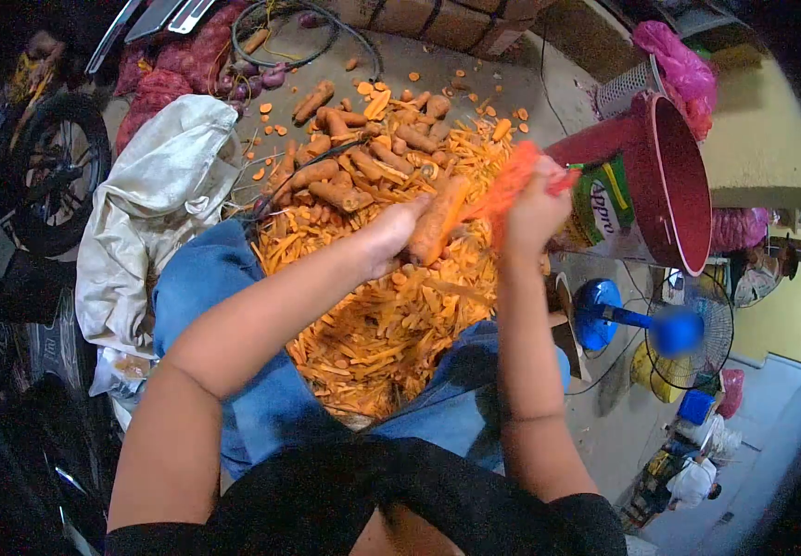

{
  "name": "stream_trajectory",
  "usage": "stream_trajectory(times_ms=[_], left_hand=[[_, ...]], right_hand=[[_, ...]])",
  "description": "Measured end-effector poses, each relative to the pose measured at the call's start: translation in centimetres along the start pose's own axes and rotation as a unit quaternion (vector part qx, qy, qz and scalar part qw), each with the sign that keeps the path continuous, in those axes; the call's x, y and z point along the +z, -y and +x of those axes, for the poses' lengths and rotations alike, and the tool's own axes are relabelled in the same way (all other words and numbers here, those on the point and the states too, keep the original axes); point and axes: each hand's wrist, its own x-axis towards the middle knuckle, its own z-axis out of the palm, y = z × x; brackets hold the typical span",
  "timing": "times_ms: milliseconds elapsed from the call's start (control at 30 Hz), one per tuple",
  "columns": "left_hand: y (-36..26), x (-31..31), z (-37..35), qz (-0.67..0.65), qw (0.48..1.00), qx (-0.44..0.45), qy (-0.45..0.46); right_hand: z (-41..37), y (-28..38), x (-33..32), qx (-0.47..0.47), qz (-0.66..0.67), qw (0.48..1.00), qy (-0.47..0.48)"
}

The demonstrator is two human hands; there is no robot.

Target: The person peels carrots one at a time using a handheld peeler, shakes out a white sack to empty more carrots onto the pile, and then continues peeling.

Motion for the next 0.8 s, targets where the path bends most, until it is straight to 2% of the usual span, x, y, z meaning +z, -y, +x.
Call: stream_trajectory(times_ms=[67, 133, 167, 233, 267, 300, 333, 400, 433, 500, 567, 600, 633, 667, 700, 733, 767, 800], left_hand=[[-0.3, 0.9, -0.6, 0.005, 0.999, -0.028, -0.026], [0.1, 1.3, -1.0, 0.024, 0.999, 0.04, 0.008], [1.0, 0.1, 0.3, 0.059, 0.996, 0.03, 0.055], [0.7, 1.2, -1.2, 0.108, 0.993, 0.031, 0.039], [0.6, 1.8, -1.6, 0.157, 0.987, 0.034, 0.024], [0.8, 1.8, -1.5, 0.123, 0.991, 0.014, 0.06], [0.7, 1.9, -1.6, 0.123, 0.991, 0.012, 0.06], [0.0, 2.1, -1.8, 0.066, 0.996, -0.018, 0.059], [-0.2, 2.0, -1.6, 0.067, 0.996, -0.017, 0.06], [-0.6, 1.4, -1.2, -0.011, 1.0, -0.011, 0.023], [-0.2, 0.8, -0.4, -0.032, 0.999, -0.016, 0.01], [0.2, 0.4, 0.3, -0.053, 0.998, -0.023, -0.002], [0.5, 0.1, 0.6, -0.043, 0.998, 0.027, 0.045], [0.9, -0.1, 0.8, -0.043, 0.998, 0.026, 0.045], [0.2, 0.6, -0.2, 0.006, 0.999, 0.016, 0.036], [-0.2, 1.0, -0.8, 0.055, 0.998, 0.007, 0.025], [0.0, 0.9, -0.5, 0.092, 0.993, 0.035, 0.064], [0.3, 1.2, -0.8, 0.092, 0.993, 0.035, 0.065]], right_hand=[[-2.6, 0.6, 1.4, 0.027, 0.035, 0.998, 0.036], [-3.6, 2.5, 1.7, 0.072, -0.031, 0.994, 0.075], [-3.2, 1.7, 1.6, 0.054, -0.082, 0.993, 0.065], [-1.0, -0.5, 1.2, 0.018, -0.036, 0.999, -0.02], [0.6, -2.1, 0.0, 0.074, -0.07, 0.994, -0.051], [2.1, -4.1, -1.3, 0.13, -0.104, 0.983, -0.083], [3.1, -6.4, -2.2, 0.103, -0.093, 0.979, -0.15], [3.6, -4.4, -2.7, 0.144, -0.094, 0.973, -0.157], [3.3, -3.6, -2.5, 0.143, -0.094, 0.973, -0.158], [1.5, -1.6, -0.5, 0.061, 0.113, 0.989, -0.07], [-1.3, 1.2, 0.8, 0.074, 0.028, 0.997, 0.023], [-2.4, 2.6, 1.2, 0.074, 0.028, 0.997, 0.022], [-3.4, 3.8, 1.5, 0.081, 0.003, 0.996, 0.045], [-3.8, 4.4, 1.5, 0.088, -0.022, 0.993, 0.07], [-3.6, 3.6, 1.5, 0.088, -0.022, 0.993, 0.071], [-2.9, 2.0, 1.4, 0.05, -0.015, 0.998, 0.039], [-1.9, 0.4, 1.2, 0.012, -0.008, 1.0, 0.007], [-0.3, -0.9, 0.3, 0.056, -0.069, 0.995, -0.033]])
